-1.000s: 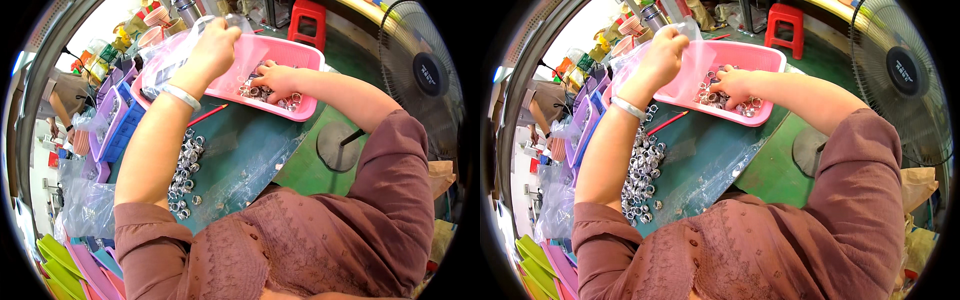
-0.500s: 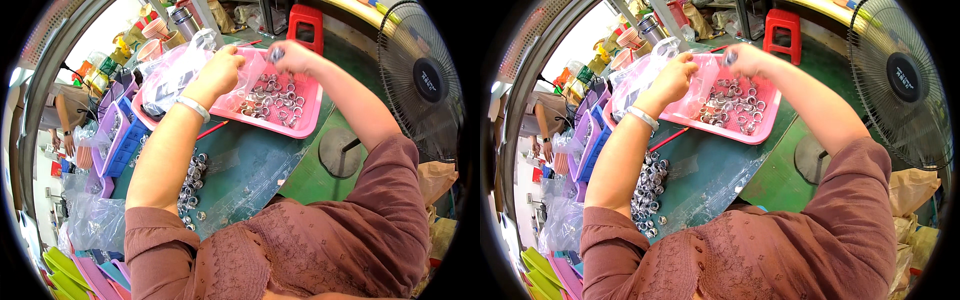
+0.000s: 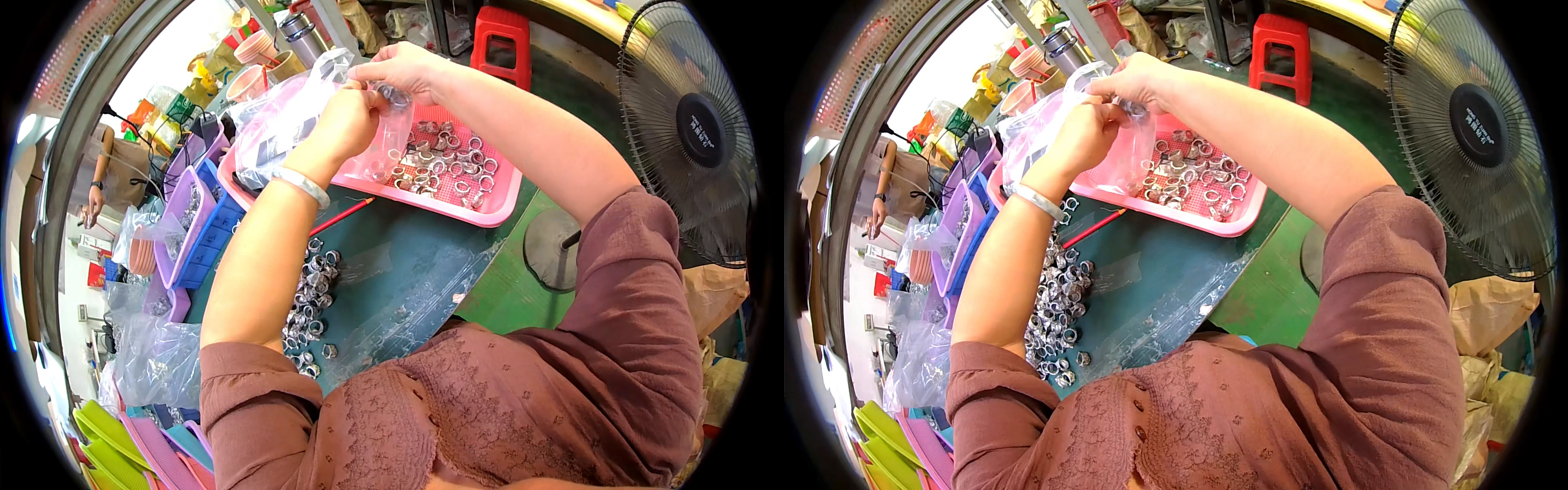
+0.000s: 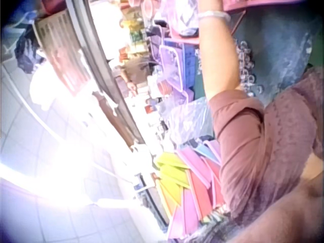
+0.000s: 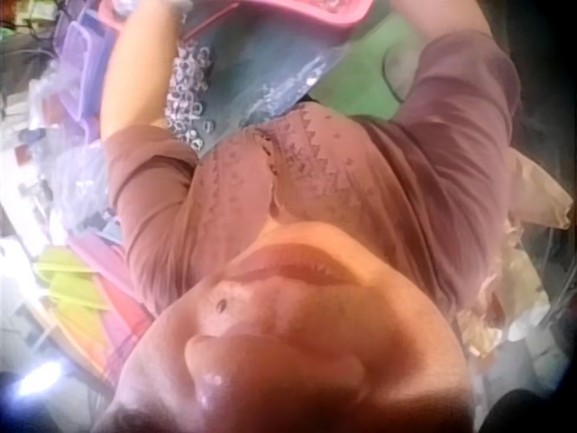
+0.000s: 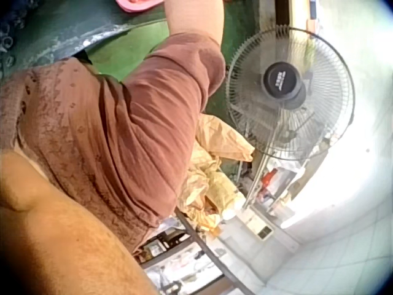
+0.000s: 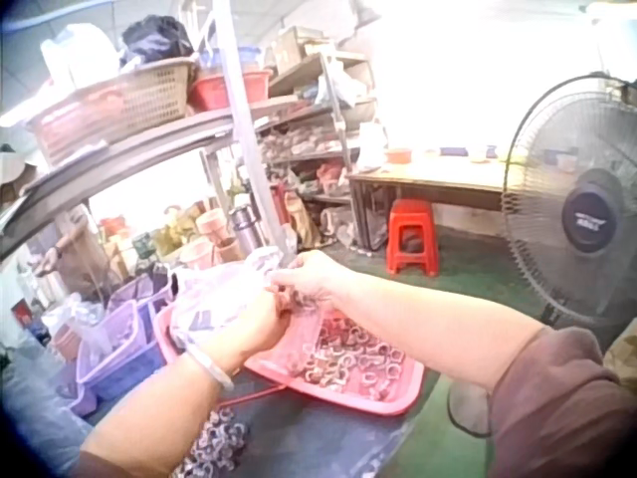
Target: The person empties a bag of metal hose clamps onto a workbench, sorts them into a small plastic bag, writes on a small white card with a red pencil, and places the sorted bag into a pink tray.
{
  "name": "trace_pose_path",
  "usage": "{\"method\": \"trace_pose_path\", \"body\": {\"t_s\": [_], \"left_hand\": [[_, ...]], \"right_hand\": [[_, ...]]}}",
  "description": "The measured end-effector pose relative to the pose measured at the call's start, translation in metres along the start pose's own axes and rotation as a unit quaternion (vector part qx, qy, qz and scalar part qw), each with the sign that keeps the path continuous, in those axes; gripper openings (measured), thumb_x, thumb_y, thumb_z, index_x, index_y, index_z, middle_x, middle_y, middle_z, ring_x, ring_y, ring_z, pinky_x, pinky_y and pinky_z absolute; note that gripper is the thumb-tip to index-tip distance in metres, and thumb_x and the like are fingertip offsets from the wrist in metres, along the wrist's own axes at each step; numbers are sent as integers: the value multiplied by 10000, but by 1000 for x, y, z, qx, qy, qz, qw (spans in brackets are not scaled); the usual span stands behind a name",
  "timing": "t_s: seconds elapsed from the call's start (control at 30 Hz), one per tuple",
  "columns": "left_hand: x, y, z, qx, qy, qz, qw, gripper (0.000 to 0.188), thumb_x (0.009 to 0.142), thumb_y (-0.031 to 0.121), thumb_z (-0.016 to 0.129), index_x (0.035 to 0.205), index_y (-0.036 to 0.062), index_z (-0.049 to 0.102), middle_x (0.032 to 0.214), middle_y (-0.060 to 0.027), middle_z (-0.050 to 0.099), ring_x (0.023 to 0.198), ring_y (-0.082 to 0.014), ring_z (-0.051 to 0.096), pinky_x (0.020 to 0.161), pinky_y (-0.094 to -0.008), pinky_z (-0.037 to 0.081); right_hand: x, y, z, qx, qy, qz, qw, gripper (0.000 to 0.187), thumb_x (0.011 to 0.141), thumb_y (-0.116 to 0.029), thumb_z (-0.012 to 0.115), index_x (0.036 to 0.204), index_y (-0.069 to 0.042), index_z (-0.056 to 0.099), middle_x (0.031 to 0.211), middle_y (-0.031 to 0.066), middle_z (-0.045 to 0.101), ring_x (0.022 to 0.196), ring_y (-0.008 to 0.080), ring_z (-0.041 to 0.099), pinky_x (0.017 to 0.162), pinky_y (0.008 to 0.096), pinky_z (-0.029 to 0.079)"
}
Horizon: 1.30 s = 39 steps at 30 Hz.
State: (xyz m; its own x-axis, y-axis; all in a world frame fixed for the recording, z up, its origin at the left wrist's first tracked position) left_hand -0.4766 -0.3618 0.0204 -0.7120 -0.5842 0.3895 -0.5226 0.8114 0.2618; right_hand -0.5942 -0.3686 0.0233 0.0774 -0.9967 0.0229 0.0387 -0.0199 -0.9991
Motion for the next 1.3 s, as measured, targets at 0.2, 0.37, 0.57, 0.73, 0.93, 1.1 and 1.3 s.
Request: {"method": "trace_pose_path", "body": {"t_s": [0.2, 0.37, 0.57, 0.73, 0.93, 1.1, 1.3], "left_hand": [[-21, -11, -16, 18, 37, 7, 999, 113, 689, 15, 584, 756, 52, 666, 849, -167, 579, 801, -327, 581, 729, -359, 473], [-26, -24, -32, -14, 41, -41, 998, 129, 685, 92, 561, 749, 46, 663, 836, -172, 593, 782, -330, 588, 739, -362, 471], [-25, -21, -64, 34, 30, -87, 995, 162, 709, 63, 550, 814, 57, 673, 1143, -219, 556, 990, -249, 589, 815, -303, 462], [-25, -16, -70, 51, 51, -19, 997, 145, 718, 63, 533, 785, 35, 659, 1084, -158, 595, 931, -239, 600, 776, -292, 468], [-26, -25, -80, 71, 110, 1, 991, 127, 734, 54, 528, 765, 25, 648, 956, -77, 644, 806, -180, 605, 701, -263, 461], [-21, -22, -77, 62, 105, 26, 992, 115, 733, 47, 536, 770, 19, 641, 942, -70, 645, 742, -151, 593, 662, -251, 459], [-25, -31, -74, 61, 110, 0, 992, 106, 727, 34, 537, 766, 11, 632, 892, -69, 649, 710, -145, 582, 651, -254, 458]], "right_hand": [[7, -26, -6, -142, -32, -29, 989, 470, 776, -410, 658, 1058, -43, 573, 1011, 62, 553, 976, 178, 494, 831, 383, 450], [27, 23, -39, -421, -60, 55, 903, 305, 757, -70, 532, 1057, -36, 579, 912, 110, 601, 648, 169, 592, 484, 291, 509], [43, 80, 14, -619, -223, -46, 751, 420, 805, -256, 551, 1190, -88, 526, 1145, 215, 532, 1044, 338, 527, 918, 384, 407], [50, 106, 30, -637, -243, -64, 728, 456, 809, -352, 535, 1190, -101, 523, 1184, 214, 495, 1076, 357, 499, 940, 392, 388], [3, 107, 43, -468, -458, -80, 752, 574, 694, -326, 682, 1212, -139, 521, 1153, 128, 557, 1090, 281, 506, 924, 357, 393], [-31, 91, 30, -567, -518, -43, 639, 898, 540, -234, 768, 1335, -172, 355, 1300, 185, 348, 1193, 372, 364, 1001, 424, 317], [-47, 73, 38, -616, -453, -110, 635, 1128, 462, -170, 803, 1408, -193, 189, 1450, 157, 119, 1278, 391, 235, 1039, 446, 269]]}}
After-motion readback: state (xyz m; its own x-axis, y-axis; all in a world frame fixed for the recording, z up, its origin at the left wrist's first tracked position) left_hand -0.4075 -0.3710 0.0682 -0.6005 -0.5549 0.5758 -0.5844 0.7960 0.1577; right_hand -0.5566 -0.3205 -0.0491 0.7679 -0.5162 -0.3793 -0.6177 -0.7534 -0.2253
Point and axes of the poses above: each hand's wrist, its own x-axis towards the middle knuckle, its own z-axis out of the palm, y = z × x, the point moved 4 cm from there along x, towards the middle knuckle
